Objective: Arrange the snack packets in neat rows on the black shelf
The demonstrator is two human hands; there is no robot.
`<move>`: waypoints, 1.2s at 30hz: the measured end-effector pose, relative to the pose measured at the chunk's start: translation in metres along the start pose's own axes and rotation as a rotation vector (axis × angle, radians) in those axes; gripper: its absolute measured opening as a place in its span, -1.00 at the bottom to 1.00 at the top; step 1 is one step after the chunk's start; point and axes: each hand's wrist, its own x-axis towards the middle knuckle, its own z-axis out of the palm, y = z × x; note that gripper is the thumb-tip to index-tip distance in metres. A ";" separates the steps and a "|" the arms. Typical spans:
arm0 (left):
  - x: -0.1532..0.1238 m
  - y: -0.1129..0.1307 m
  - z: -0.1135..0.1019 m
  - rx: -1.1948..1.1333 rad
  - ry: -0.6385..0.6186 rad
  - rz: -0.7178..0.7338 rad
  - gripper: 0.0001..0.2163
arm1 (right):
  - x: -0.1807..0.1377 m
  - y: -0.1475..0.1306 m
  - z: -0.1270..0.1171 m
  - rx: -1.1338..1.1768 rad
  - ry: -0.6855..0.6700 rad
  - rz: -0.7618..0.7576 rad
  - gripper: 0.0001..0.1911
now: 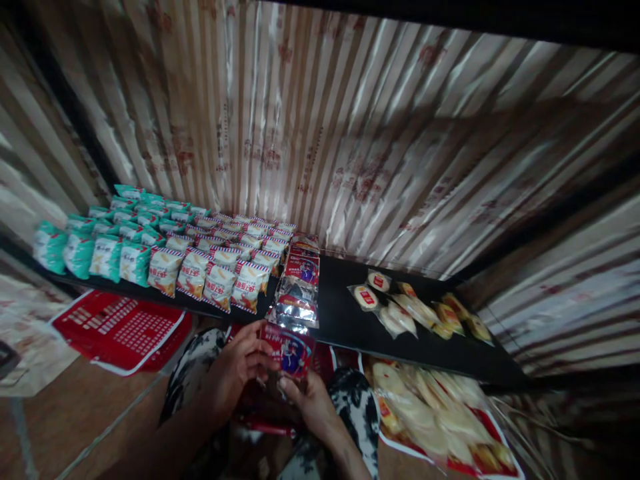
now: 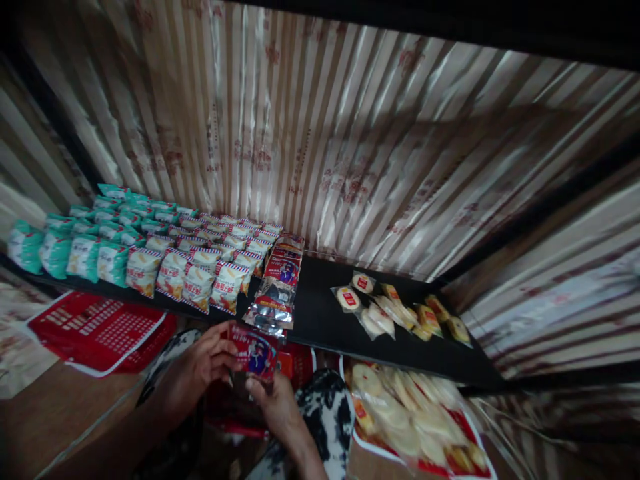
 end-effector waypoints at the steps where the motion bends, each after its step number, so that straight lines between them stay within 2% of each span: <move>1: -0.001 0.005 0.003 0.027 0.009 0.066 -0.47 | -0.002 -0.009 -0.002 0.047 0.020 -0.012 -0.55; 4: -0.006 0.013 0.008 0.170 0.163 0.236 -0.54 | -0.007 -0.034 -0.010 0.157 0.106 -0.009 -0.52; 6: -0.009 0.011 0.010 0.282 0.195 0.235 -0.61 | -0.011 -0.046 -0.013 0.190 0.141 -0.023 -0.51; 9: -0.012 -0.001 0.011 0.389 0.027 0.092 -0.65 | -0.014 -0.054 -0.016 0.236 0.173 -0.057 -0.54; 12: -0.009 -0.022 0.012 0.459 -0.127 0.015 -0.66 | -0.016 -0.054 -0.016 0.256 0.227 -0.058 -0.58; 14: -0.002 -0.035 0.013 0.469 -0.136 0.034 -0.66 | -0.016 -0.051 -0.017 0.261 0.270 -0.051 -0.58; 17: 0.011 -0.045 0.020 0.445 -0.072 0.082 -0.62 | -0.014 -0.049 -0.022 0.298 0.330 -0.037 -0.50; 22: 0.027 -0.035 0.043 0.402 -0.043 0.131 -0.66 | 0.002 -0.055 -0.038 0.292 0.519 -0.092 -0.23; 25: 0.042 -0.023 0.058 0.333 -0.047 0.213 -0.71 | 0.022 -0.067 -0.050 0.294 0.570 -0.148 -0.04; 27: 0.057 -0.015 0.067 0.283 -0.023 0.294 -0.69 | 0.040 -0.077 -0.058 0.238 0.577 -0.200 -0.01; 29: 0.076 -0.008 0.075 0.258 0.023 0.354 -0.60 | 0.060 -0.089 -0.068 0.137 0.580 -0.261 -0.08; 31: 0.096 0.001 0.082 0.270 0.054 0.377 -0.54 | 0.082 -0.099 -0.078 0.038 0.578 -0.308 -0.23; 34: 0.127 0.014 0.089 0.341 0.100 0.403 -0.50 | 0.117 -0.108 -0.094 -0.082 0.603 -0.287 -0.47; 36: 0.147 0.022 0.093 0.424 0.140 0.416 -0.53 | 0.142 -0.110 -0.105 -0.182 0.632 -0.269 -0.54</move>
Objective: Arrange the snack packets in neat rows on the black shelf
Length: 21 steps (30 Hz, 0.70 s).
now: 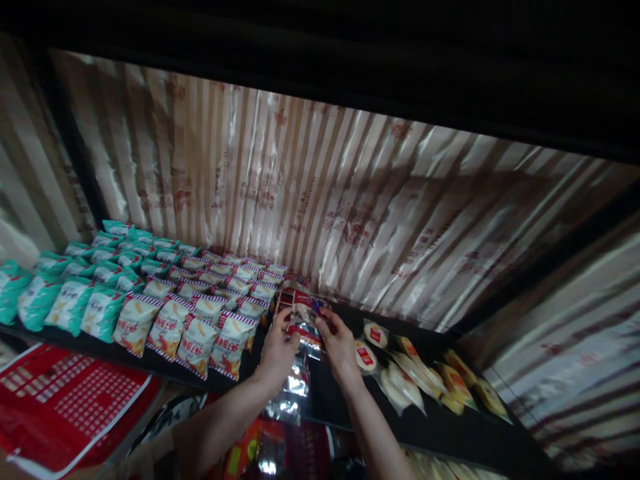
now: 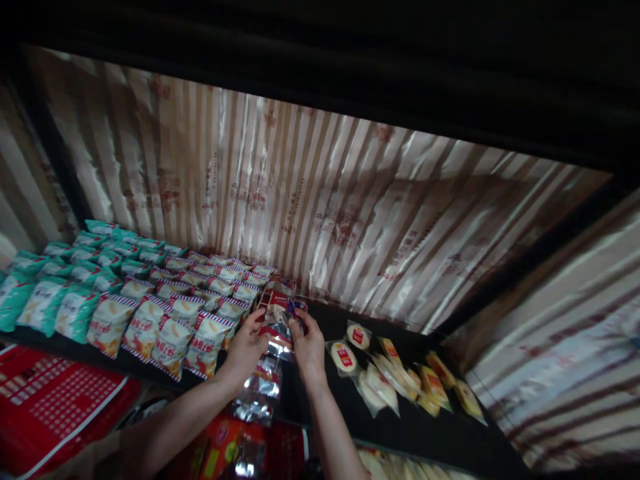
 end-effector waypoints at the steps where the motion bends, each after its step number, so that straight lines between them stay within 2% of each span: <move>1: 0.010 0.000 0.002 0.049 0.005 0.004 -0.57 | 0.013 0.004 0.003 -0.056 0.007 -0.022 -0.56; 4: 0.037 -0.004 0.007 0.158 0.032 0.023 -0.70 | 0.046 0.013 0.011 -0.209 0.019 -0.095 -0.59; 11: 0.080 -0.006 0.016 0.244 0.101 0.024 -0.73 | 0.091 0.014 0.030 -0.426 0.028 -0.202 -0.66; 15: 0.094 -0.006 0.018 0.255 0.092 -0.009 -0.74 | 0.105 0.016 0.037 -0.553 -0.021 -0.252 -0.68; 21: 0.097 -0.016 0.014 0.261 0.102 -0.081 -0.75 | 0.110 0.026 0.039 -0.787 -0.170 -0.214 -0.69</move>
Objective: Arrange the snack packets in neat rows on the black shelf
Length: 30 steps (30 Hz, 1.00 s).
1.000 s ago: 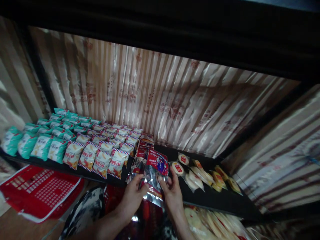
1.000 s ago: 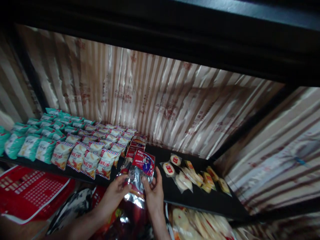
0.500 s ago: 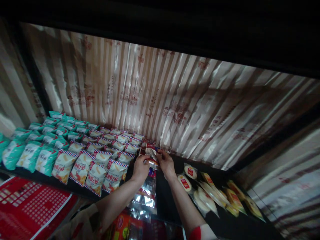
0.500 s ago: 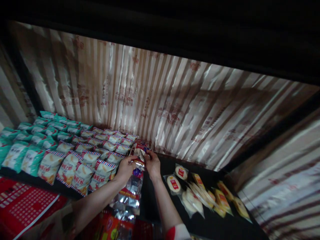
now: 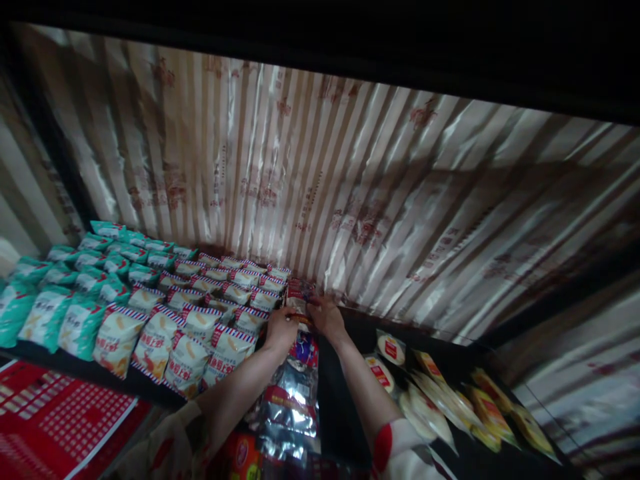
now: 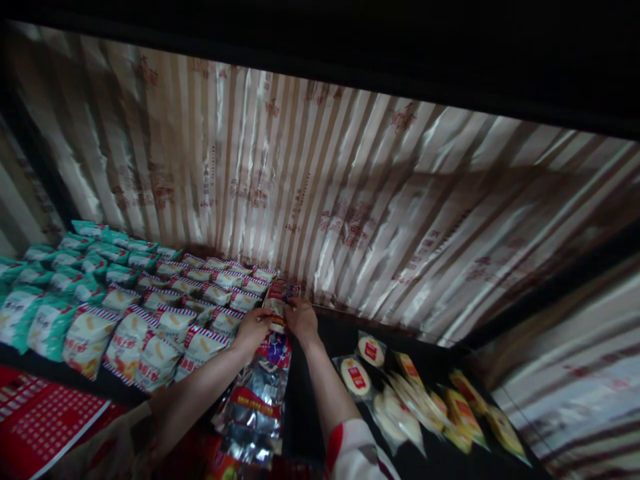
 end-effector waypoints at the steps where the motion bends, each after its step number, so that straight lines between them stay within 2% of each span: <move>1: -0.001 -0.001 0.000 -0.002 -0.001 -0.011 -0.76 | 0.000 0.001 0.001 -0.024 -0.009 0.005 -0.69; 8: -0.006 -0.002 -0.005 -0.013 0.014 -0.006 -0.76 | -0.003 0.002 -0.001 -0.030 0.038 0.090 -0.70; 12: -0.005 0.003 -0.004 0.020 -0.008 0.032 -0.75 | -0.001 0.000 -0.003 -0.080 0.024 0.065 -0.71; 21: -0.004 0.005 -0.006 0.356 -0.023 0.096 -0.75 | -0.002 -0.008 0.000 -0.170 -0.003 0.065 -0.73; 30: -0.004 0.000 -0.016 0.317 -0.010 0.076 -0.78 | -0.011 -0.018 -0.004 -0.239 -0.049 0.071 -0.74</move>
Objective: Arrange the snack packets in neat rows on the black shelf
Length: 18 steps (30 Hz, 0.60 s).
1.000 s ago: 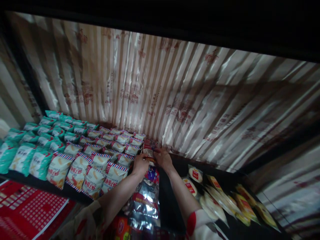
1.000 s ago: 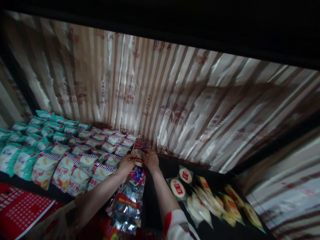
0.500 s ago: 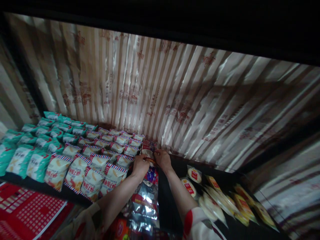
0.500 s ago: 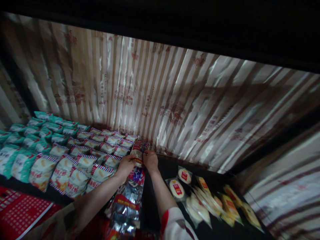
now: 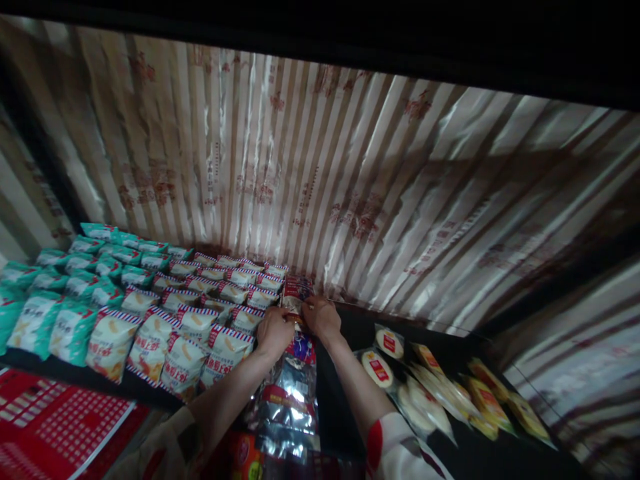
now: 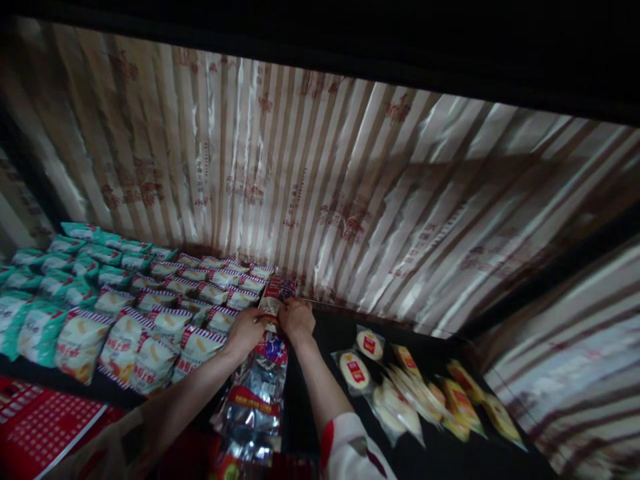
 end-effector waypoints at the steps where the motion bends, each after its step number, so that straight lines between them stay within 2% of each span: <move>1: 0.000 -0.001 -0.001 0.011 0.001 0.002 -0.78 | 0.000 0.000 0.001 -0.003 -0.002 -0.008 -0.74; 4: -0.002 0.001 -0.003 0.066 0.011 0.027 -0.78 | -0.001 0.001 0.002 0.001 -0.003 -0.052 -0.73; 7: -0.009 0.007 -0.010 0.120 0.038 0.060 -0.76 | -0.007 0.004 0.001 0.096 0.059 -0.101 -0.74; 11: -0.027 0.006 -0.026 0.069 0.132 0.170 -0.75 | -0.036 0.016 -0.003 0.357 0.207 -0.013 -0.71; 13: -0.044 -0.009 -0.037 -0.064 0.200 0.198 -0.78 | -0.062 0.026 -0.003 0.545 0.314 0.060 -0.67; 16: -0.087 -0.049 -0.051 -0.283 0.338 0.221 -0.81 | -0.118 0.040 0.006 0.894 0.464 0.148 -0.61; 18: -0.122 -0.085 -0.054 -0.289 0.313 0.196 -0.84 | -0.164 0.045 0.018 1.027 0.513 0.238 -0.64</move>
